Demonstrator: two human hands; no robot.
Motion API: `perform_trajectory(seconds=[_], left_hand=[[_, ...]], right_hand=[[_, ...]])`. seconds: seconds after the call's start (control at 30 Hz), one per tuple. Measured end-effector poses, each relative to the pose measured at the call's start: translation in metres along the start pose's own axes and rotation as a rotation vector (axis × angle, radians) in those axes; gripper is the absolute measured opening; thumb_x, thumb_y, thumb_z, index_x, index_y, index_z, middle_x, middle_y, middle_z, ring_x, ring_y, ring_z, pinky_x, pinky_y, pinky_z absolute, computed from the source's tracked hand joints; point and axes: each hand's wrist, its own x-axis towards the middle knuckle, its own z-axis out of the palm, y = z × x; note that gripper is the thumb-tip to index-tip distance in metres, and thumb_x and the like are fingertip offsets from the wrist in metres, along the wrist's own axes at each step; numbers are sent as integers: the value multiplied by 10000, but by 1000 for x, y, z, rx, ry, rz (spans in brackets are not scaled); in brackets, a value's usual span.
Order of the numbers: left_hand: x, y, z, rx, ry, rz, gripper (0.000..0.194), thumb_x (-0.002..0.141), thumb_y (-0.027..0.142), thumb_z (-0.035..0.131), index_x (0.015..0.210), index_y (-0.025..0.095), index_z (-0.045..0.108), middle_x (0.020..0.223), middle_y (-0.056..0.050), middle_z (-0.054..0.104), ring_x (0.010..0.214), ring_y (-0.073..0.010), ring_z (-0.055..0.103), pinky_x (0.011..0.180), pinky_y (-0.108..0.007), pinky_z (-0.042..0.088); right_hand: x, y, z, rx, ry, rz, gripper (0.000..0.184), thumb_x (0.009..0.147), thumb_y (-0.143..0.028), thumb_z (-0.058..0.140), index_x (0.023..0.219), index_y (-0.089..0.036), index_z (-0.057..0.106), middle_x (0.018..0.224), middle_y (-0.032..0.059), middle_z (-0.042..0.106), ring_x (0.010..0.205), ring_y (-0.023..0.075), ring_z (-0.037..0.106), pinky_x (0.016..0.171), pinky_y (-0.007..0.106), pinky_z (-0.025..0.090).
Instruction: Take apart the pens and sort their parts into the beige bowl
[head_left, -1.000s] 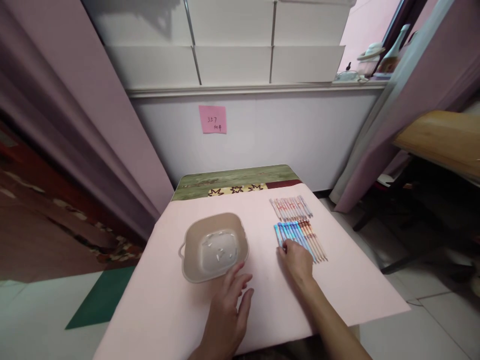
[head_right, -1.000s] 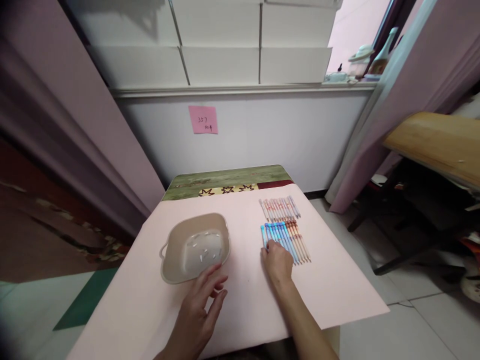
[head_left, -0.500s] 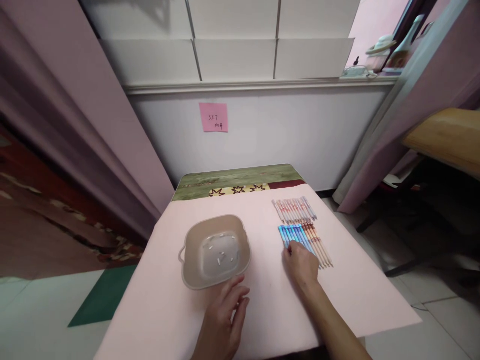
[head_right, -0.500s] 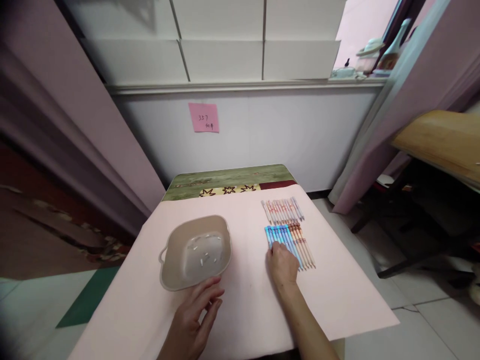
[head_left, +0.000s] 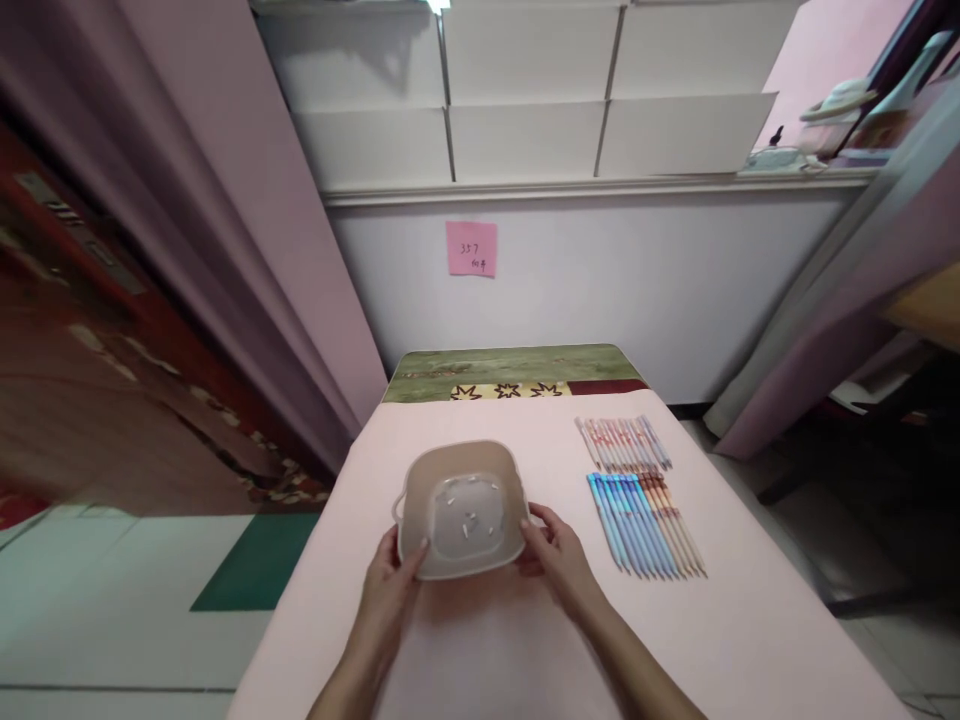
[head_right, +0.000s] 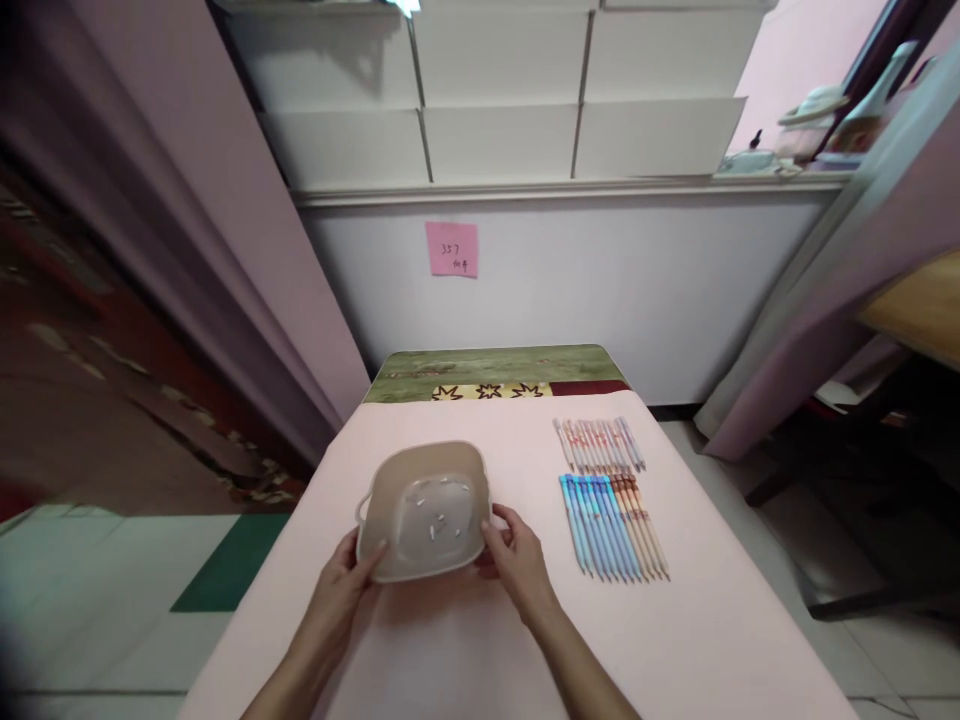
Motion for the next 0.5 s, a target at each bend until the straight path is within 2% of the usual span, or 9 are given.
perform_trajectory(seconds=[0.1,0.27,0.5], left_hand=[[2,-3,2,-88,-47,-4,555,707,188,650,1235,203,478,1095,-81,670,939,-201,655,828,-335,512],[15,3,-17,22,5,128,644,690,232,620,1311,215,446,1206,-77,627,1012,-220,625,825,-318,507],[34,12,-43,-1,60,98,624,641,222,579,1259,185,501,986,-50,696,764,-184,649,694,-298,524]], right_hand=[[6,2,13,32,-6,-56,498,781,-457,575,1164,-137,574,614,-25,580,566,161,614,556,295,547],[8,-5,27,27,-22,-79,453,781,-401,560,1146,-138,602,572,-36,552,593,168,611,584,304,563],[19,-11,61,-85,-70,-95,470,767,-432,575,1133,-140,606,612,-16,584,547,161,619,567,300,565]])
